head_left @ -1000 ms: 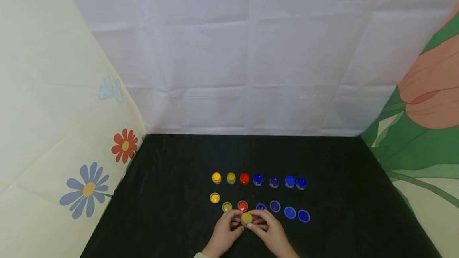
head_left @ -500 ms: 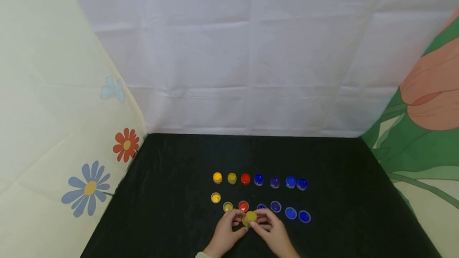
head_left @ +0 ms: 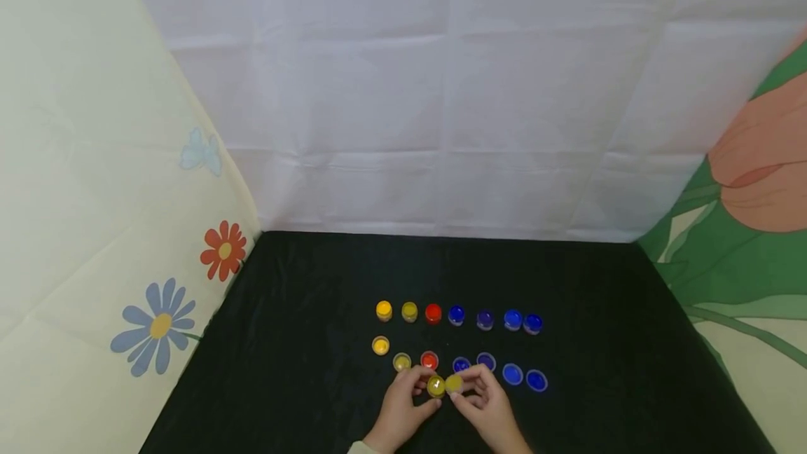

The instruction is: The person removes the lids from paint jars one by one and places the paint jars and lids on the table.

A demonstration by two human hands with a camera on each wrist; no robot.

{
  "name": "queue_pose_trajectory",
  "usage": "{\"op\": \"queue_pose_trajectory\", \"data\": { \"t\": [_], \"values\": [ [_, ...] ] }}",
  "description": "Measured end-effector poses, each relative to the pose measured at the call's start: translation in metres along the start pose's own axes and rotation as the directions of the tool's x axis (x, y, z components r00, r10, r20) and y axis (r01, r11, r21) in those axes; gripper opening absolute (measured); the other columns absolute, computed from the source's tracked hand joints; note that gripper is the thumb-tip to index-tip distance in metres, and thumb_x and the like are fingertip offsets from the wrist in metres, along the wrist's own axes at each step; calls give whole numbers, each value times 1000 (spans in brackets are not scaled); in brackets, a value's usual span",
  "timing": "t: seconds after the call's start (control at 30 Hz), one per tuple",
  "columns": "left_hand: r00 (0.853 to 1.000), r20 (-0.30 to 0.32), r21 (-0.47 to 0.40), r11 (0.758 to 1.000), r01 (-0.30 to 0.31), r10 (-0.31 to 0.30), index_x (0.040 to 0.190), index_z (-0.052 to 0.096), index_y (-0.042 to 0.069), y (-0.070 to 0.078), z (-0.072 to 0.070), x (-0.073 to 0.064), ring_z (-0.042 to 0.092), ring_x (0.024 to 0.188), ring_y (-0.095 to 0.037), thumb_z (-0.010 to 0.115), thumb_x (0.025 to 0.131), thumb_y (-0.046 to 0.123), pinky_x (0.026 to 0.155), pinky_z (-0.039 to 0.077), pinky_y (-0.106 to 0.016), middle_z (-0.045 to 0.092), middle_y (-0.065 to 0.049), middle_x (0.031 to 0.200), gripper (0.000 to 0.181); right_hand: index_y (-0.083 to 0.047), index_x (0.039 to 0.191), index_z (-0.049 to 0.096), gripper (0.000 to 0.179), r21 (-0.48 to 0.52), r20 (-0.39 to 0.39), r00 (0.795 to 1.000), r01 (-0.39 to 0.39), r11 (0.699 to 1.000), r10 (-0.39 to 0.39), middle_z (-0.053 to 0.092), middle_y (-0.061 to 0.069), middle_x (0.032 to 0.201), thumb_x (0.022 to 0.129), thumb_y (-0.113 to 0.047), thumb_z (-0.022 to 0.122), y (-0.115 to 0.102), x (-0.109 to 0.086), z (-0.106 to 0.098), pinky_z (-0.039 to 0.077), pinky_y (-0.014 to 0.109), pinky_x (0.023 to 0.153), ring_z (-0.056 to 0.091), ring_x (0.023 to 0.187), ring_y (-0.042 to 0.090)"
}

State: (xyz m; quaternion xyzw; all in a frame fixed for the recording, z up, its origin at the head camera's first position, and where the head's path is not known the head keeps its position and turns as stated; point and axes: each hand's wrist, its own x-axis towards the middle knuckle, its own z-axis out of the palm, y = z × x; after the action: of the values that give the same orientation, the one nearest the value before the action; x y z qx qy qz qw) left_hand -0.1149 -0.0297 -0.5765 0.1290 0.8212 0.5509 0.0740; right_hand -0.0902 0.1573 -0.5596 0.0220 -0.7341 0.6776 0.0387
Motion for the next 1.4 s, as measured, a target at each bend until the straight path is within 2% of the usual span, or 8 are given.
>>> {"op": "queue_pose_trajectory", "data": {
  "t": [0.13,0.43,0.63,0.7,0.93,1.13,1.27,1.4],
  "values": [
    [1000,2,-11,1000,21,-21,111,66,15,2,-2,-2,55,90,-3,84,83,13,78,52,-23,57,9,101,33,6,113,61,29,-11,-8,1000,20,1000,-20,63,6,93,86,10,71,0,0,4,58,30,62,64,79,10],
    [997,55,51,997,54,-57,110,63,17,13,-15,-4,56,91,-6,82,85,15,74,50,-26,56,8,103,31,7,114,65,33,-34,-21,995,93,995,-93,62,13,105,82,13,74,-9,9,9,59,25,71,66,88,13],
    [996,-41,149,985,90,-84,110,65,13,14,-36,-8,56,86,-9,83,84,17,71,50,-28,56,5,98,31,6,113,69,35,-119,19,967,255,960,-254,64,13,105,80,12,78,-22,32,21,58,24,74,65,90,13],
    [993,-85,174,980,99,-85,109,65,12,12,-43,-10,57,86,-10,84,83,15,71,50,-28,56,4,97,32,6,114,70,36,-133,25,961,277,952,-276,65,12,104,79,12,78,-26,42,25,58,24,74,65,88,14],
    [970,-222,236,959,157,-104,110,64,11,5,-66,-9,58,87,-15,84,83,11,73,51,-33,57,1,97,33,2,110,72,33,-263,77,966,257,930,-245,67,9,100,79,5,83,-41,75,42,59,29,72,67,84,25],
    [946,-303,252,948,194,-113,108,63,9,-2,-81,-3,58,87,-16,83,83,7,74,52,-36,57,-1,95,32,-2,109,73,30,-393,154,955,294,871,-253,65,5,96,81,-1,84,-43,105,54,57,28,71,65,81,22],
    [939,-329,256,948,191,-100,106,63,8,-6,-85,0,58,86,-17,83,82,5,75,52,-36,57,-2,95,31,-4,110,73,30,-466,233,946,312,828,-225,64,3,96,82,-5,83,-44,117,62,55,26,71,62,78,16],
    [935,-348,254,953,165,-69,105,63,8,-9,-90,6,59,86,-19,82,83,4,76,52,-37,58,-3,95,29,-3,110,72,29,-501,340,919,358,788,-202,62,4,98,84,-6,82,-45,119,72,54,26,70,58,78,12]
  ]
}}
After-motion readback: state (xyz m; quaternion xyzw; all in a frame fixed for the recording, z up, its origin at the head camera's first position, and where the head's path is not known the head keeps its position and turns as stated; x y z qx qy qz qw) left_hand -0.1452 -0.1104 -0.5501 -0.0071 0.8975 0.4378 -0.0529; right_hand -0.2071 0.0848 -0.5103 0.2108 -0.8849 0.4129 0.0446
